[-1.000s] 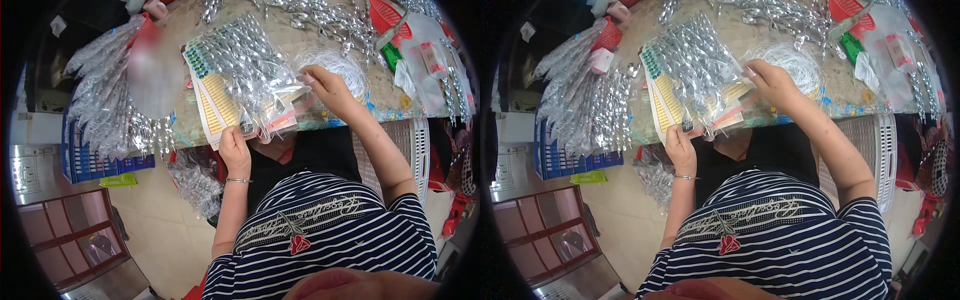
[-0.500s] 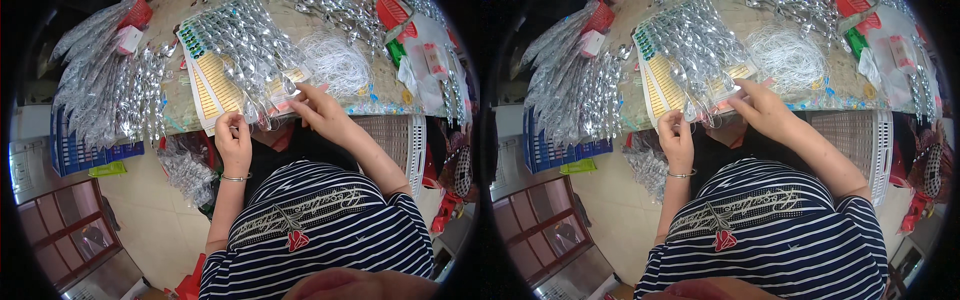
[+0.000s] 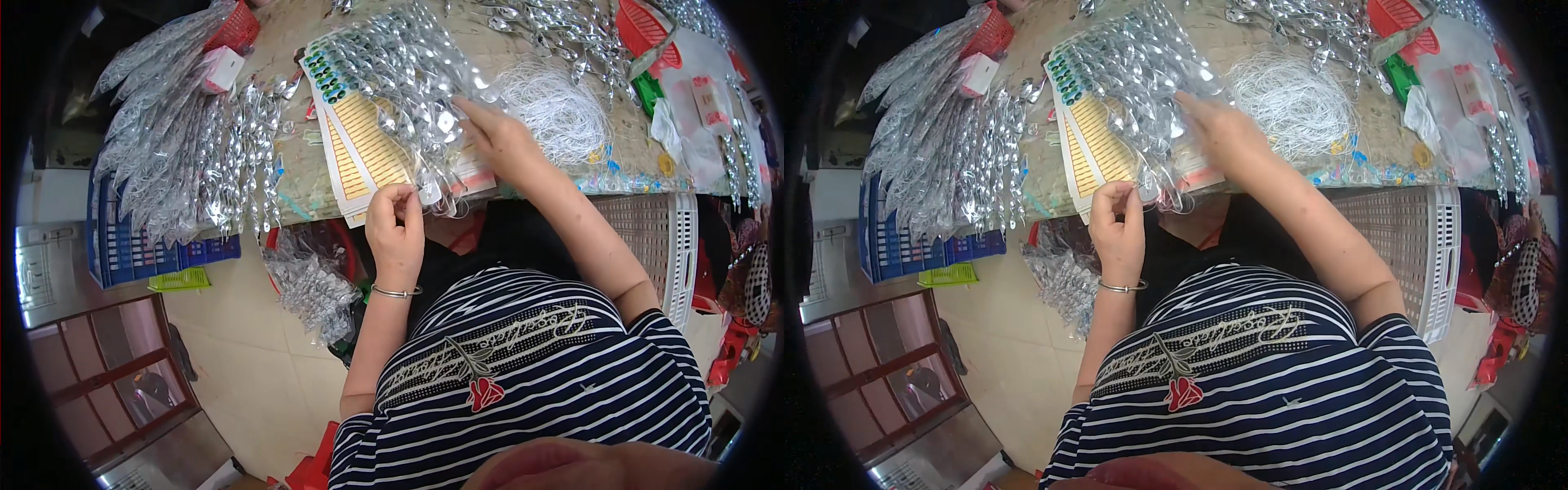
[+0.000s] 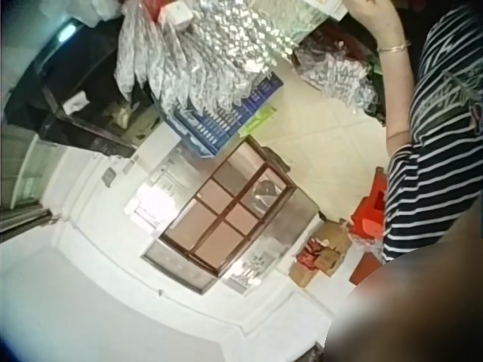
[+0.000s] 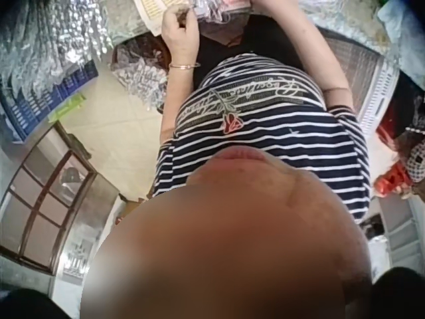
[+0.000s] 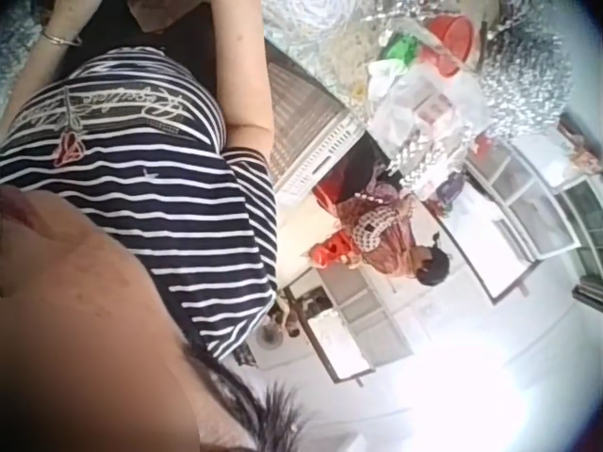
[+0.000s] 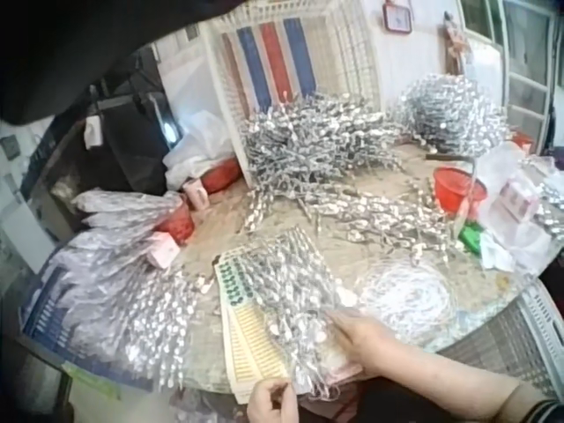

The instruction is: Assembling silver festive decorations by attaching stickers from a sheet and organizing them.

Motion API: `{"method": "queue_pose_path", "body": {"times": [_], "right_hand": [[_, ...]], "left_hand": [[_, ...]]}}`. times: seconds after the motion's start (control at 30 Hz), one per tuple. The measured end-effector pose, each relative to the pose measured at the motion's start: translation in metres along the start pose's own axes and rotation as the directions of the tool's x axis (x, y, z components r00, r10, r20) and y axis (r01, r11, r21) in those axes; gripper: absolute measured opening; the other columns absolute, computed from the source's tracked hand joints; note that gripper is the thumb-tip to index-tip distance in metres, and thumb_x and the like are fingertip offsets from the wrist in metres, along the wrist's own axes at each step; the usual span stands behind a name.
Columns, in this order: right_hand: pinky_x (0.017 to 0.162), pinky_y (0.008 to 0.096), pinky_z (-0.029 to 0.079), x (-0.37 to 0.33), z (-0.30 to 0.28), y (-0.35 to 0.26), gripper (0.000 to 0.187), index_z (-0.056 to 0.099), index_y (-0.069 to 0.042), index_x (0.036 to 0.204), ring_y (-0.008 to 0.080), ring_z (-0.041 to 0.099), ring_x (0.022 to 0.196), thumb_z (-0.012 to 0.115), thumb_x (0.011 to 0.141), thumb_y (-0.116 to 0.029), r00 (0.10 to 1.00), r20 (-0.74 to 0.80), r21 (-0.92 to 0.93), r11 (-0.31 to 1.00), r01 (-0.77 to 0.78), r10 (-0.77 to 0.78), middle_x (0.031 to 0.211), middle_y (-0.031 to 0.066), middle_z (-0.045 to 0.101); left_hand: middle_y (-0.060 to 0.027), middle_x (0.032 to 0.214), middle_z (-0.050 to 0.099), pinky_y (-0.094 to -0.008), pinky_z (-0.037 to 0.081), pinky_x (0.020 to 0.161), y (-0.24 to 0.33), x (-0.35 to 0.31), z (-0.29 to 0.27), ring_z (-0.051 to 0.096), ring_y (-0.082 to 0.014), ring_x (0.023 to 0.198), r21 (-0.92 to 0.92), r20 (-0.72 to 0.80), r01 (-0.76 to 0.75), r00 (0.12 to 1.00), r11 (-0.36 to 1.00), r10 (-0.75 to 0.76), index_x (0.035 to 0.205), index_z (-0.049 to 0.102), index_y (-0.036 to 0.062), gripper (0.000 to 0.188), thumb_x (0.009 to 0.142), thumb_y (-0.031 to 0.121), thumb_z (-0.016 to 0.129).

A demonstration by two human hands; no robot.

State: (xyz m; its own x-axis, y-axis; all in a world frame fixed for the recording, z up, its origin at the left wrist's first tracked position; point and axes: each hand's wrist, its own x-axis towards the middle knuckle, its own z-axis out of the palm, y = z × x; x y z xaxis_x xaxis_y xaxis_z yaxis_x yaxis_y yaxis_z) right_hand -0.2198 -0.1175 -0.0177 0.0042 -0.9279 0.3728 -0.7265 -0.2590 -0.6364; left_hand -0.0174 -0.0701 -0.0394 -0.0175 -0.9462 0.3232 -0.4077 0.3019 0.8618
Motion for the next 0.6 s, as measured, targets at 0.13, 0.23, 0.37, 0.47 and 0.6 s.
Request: {"method": "queue_pose_path", "body": {"times": [0.13,0.23,0.37,0.47,0.6], "right_hand": [[0.076,0.0368,0.047,-0.008,-0.014,-0.008,0.037,0.052,-0.003,0.126,0.0325,0.059,0.085,0.056,0.091,-0.015,0.998,-0.059,0.042,0.999,-0.014,0.017,0.093,0.0201,0.059],[0.075,0.0371,0.047,-0.030,-0.017,-0.013,0.031,0.056,-0.001,0.118,0.0314,0.060,0.086,0.057,0.091,-0.015,0.995,0.059,0.134,0.987,-0.085,0.078,0.091,0.0192,0.059],[0.071,0.0359,0.047,-0.047,-0.014,-0.015,0.025,0.061,0.001,0.107,0.0298,0.061,0.079,0.055,0.092,-0.019,0.955,0.294,0.200,0.974,-0.103,0.041,0.085,0.0180,0.062],[0.064,0.0321,0.049,-0.043,-0.011,-0.026,0.032,0.060,0.002,0.108,0.0213,0.063,0.071,0.054,0.093,-0.026,0.901,0.423,0.279,0.933,-0.229,0.095,0.075,0.0150,0.064],[0.054,0.0238,0.047,-0.038,-0.007,-0.030,0.036,0.060,0.003,0.109,0.0122,0.060,0.067,0.062,0.088,-0.027,0.606,0.709,0.380,0.527,-0.760,0.361,0.079,0.0088,0.064]], "left_hand": [[-0.0035,0.083,0.061,-0.0217,0.046,0.064,0.002,0.002,-0.003,0.055,-0.0076,0.070,-0.034,0.028,0.046,0.999,0.998,-0.045,0.097,0.057,0.0009,0.012,0.087,0.004,0.063],[-0.0033,0.084,0.061,-0.0216,0.046,0.065,0.003,0.003,-0.004,0.056,-0.0074,0.071,-0.062,0.020,0.098,0.995,0.993,-0.097,0.099,0.057,0.0008,0.013,0.088,0.005,0.063],[-0.0041,0.088,0.060,-0.0214,0.047,0.068,0.000,0.001,-0.001,0.056,-0.0079,0.076,-0.081,0.018,0.086,0.996,0.993,-0.084,0.101,0.056,0.0009,0.014,0.088,0.003,0.061],[-0.0043,0.090,0.060,-0.0215,0.047,0.070,-0.001,0.000,0.000,0.056,-0.0082,0.078,-0.113,0.033,0.116,0.993,0.987,-0.113,0.104,0.054,0.0006,0.016,0.089,0.002,0.060],[-0.0037,0.084,0.059,-0.0217,0.046,0.065,-0.006,-0.001,0.002,0.055,-0.0080,0.071,-0.174,-0.017,0.106,0.994,0.979,-0.110,0.107,0.055,0.0008,0.020,0.088,0.004,0.061]]}}
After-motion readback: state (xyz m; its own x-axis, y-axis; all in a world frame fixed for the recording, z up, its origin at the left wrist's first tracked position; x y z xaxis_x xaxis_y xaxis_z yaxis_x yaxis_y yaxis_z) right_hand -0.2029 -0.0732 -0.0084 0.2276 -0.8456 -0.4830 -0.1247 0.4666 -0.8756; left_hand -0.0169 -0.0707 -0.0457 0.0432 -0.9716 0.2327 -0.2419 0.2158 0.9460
